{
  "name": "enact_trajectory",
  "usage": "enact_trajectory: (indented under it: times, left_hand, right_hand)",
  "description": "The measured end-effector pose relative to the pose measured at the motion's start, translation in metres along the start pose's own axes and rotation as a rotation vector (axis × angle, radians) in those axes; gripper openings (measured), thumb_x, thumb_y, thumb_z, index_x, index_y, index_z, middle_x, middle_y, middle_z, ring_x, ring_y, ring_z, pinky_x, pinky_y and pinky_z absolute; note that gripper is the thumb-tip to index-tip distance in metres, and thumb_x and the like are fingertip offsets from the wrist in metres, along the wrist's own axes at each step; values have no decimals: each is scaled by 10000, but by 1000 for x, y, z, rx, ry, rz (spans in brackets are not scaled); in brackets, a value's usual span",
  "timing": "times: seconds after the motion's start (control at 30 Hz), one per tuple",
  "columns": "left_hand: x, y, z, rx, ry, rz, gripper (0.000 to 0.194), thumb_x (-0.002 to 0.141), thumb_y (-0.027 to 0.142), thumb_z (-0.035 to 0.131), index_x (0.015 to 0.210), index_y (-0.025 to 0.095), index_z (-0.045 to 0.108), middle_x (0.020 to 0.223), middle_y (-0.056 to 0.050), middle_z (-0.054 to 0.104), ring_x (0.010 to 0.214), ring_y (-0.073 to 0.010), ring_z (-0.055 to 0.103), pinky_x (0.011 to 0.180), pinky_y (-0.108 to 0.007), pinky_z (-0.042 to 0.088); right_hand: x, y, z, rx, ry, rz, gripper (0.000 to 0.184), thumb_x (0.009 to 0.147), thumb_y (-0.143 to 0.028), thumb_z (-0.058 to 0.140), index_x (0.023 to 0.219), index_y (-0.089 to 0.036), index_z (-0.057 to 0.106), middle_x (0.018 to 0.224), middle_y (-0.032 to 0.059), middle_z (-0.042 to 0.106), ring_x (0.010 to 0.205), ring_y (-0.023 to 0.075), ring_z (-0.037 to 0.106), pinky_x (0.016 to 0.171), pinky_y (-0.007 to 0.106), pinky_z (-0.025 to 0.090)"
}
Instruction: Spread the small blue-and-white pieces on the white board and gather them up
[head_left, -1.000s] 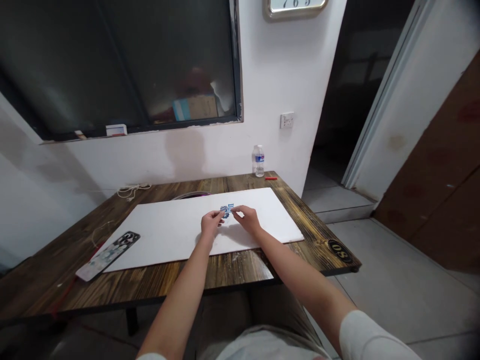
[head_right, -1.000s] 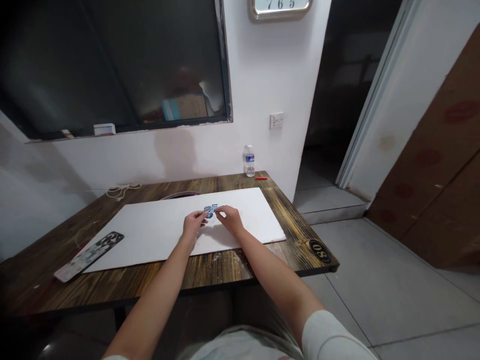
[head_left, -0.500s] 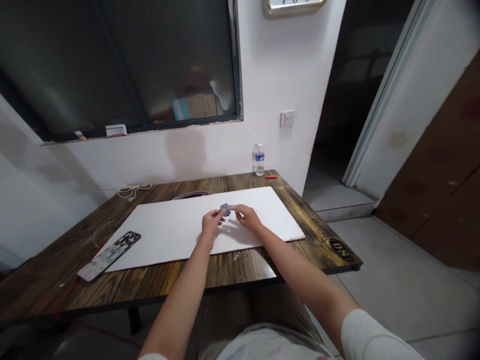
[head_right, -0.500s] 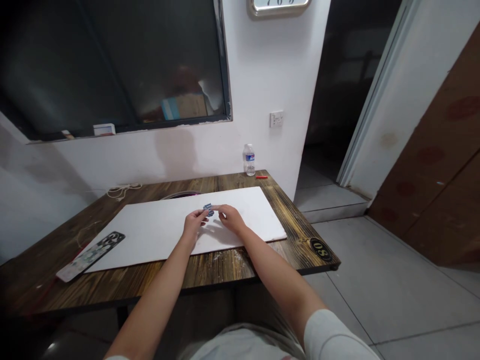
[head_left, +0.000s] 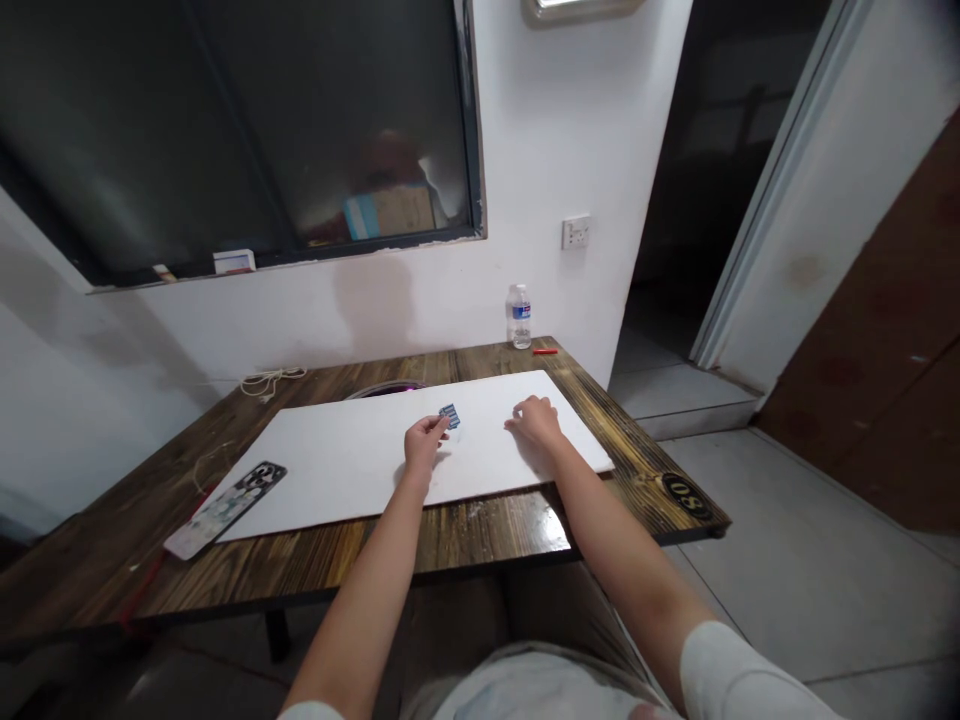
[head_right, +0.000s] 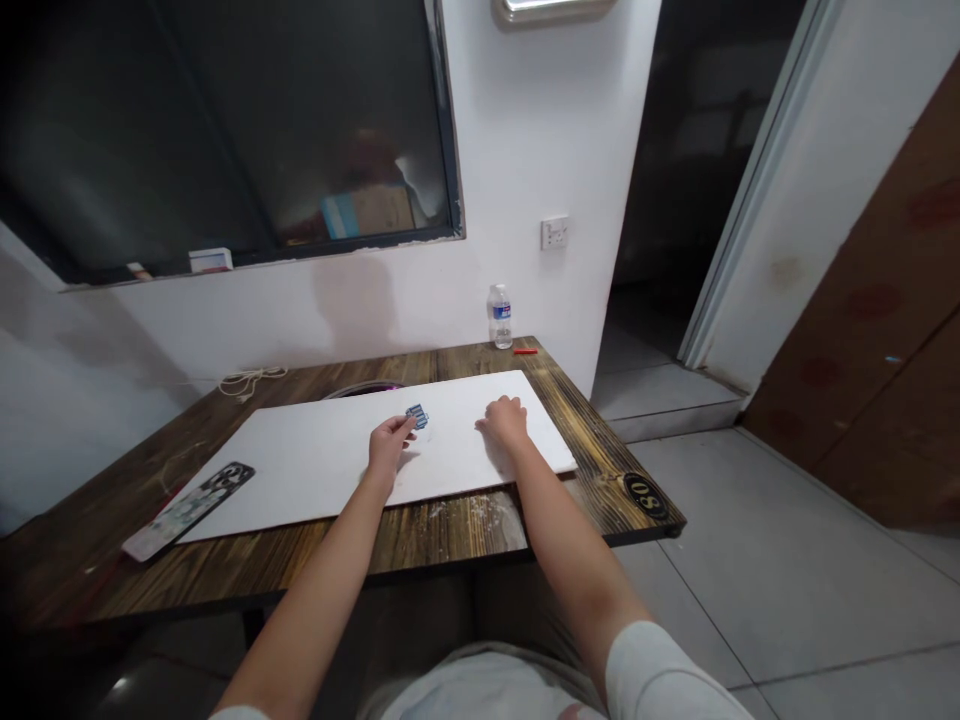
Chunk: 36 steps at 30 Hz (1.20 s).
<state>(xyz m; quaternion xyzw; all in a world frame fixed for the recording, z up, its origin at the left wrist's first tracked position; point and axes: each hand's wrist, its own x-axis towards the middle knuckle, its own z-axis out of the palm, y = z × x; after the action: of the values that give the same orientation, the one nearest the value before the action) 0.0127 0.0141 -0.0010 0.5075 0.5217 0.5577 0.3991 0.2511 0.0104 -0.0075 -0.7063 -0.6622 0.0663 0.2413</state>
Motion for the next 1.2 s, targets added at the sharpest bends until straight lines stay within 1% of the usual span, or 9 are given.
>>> enact_trajectory:
  times: [0.1, 0.43, 0.6, 0.7, 0.77, 0.93, 1.1, 1.13, 1.2]
  left_hand:
    - [0, -2, 0, 18, -1, 17, 444, 545, 519, 788, 804, 164, 719, 699, -43, 698, 590, -147, 618, 494, -218, 418]
    - [0, -6, 3, 48, -7, 29, 405, 567, 496, 776, 804, 172, 723, 683, -34, 683, 567, -136, 591, 487, -222, 427]
    - [0, -6, 4, 48, -7, 25, 409, 557, 502, 780, 783, 166, 719, 671, -35, 681, 548, -133, 583, 476, -222, 419]
    - [-1, -6, 4, 45, -3, 30, 400, 568, 490, 780, 795, 167, 721, 676, -34, 680, 552, -131, 585, 481, -222, 424]
    - [-1, -6, 3, 46, 0, 34, 399, 576, 489, 777, 806, 168, 722, 683, -34, 681, 556, -132, 587, 480, -221, 425]
    - [-2, -7, 3, 57, -2, 23, 394, 584, 485, 768, 807, 163, 727, 659, -28, 668, 560, -132, 591, 482, -218, 423]
    - [-2, -6, 4, 66, -8, 20, 360, 597, 459, 766, 799, 164, 729, 655, -26, 663, 554, -129, 594, 484, -216, 426]
    - [-2, -6, 4, 65, -8, 19, 358, 596, 458, 767, 796, 163, 728, 652, -27, 663, 552, -130, 595, 483, -218, 426]
    - [-2, -6, 4, 60, -6, 18, 360, 592, 460, 772, 791, 163, 726, 644, -28, 661, 548, -134, 595, 479, -220, 424]
  right_hand:
    - [-4, -5, -1, 5, -33, 26, 205, 773, -343, 770, 896, -179, 773, 1118, 171, 629, 1091, 349, 499, 829, 403, 394]
    - [-5, -9, 5, -8, -28, -16, 102, 833, -214, 692, 875, -146, 755, 1072, 155, 642, 996, 283, 530, 789, 364, 371]
    - [-7, -14, 4, -33, -33, -16, 131, 842, -174, 641, 890, -118, 750, 1051, 175, 662, 984, 282, 555, 780, 358, 382]
    - [-6, -14, 4, -50, -54, -51, 150, 849, -197, 636, 897, -129, 761, 1062, 182, 675, 997, 296, 567, 783, 359, 386]
    - [-5, -14, 5, -20, -35, -74, 156, 849, -222, 642, 906, -150, 767, 1055, 171, 688, 992, 289, 581, 782, 348, 392]
    - [-2, -13, 13, 249, 6, -102, 157, 816, -230, 676, 946, -206, 761, 927, 79, 727, 859, 207, 633, 719, 280, 424]
    - [3, -19, 24, 597, 0, -103, 123, 738, -174, 732, 855, -198, 757, 760, 29, 715, 704, 164, 649, 658, 257, 463]
    - [4, -20, 26, 659, 2, -106, 160, 709, -155, 745, 863, -196, 756, 743, 22, 710, 699, 163, 652, 664, 259, 474]
    - [6, -23, 30, 797, 3, -111, 319, 649, -148, 780, 963, -194, 748, 726, 6, 702, 690, 160, 656, 679, 268, 496]
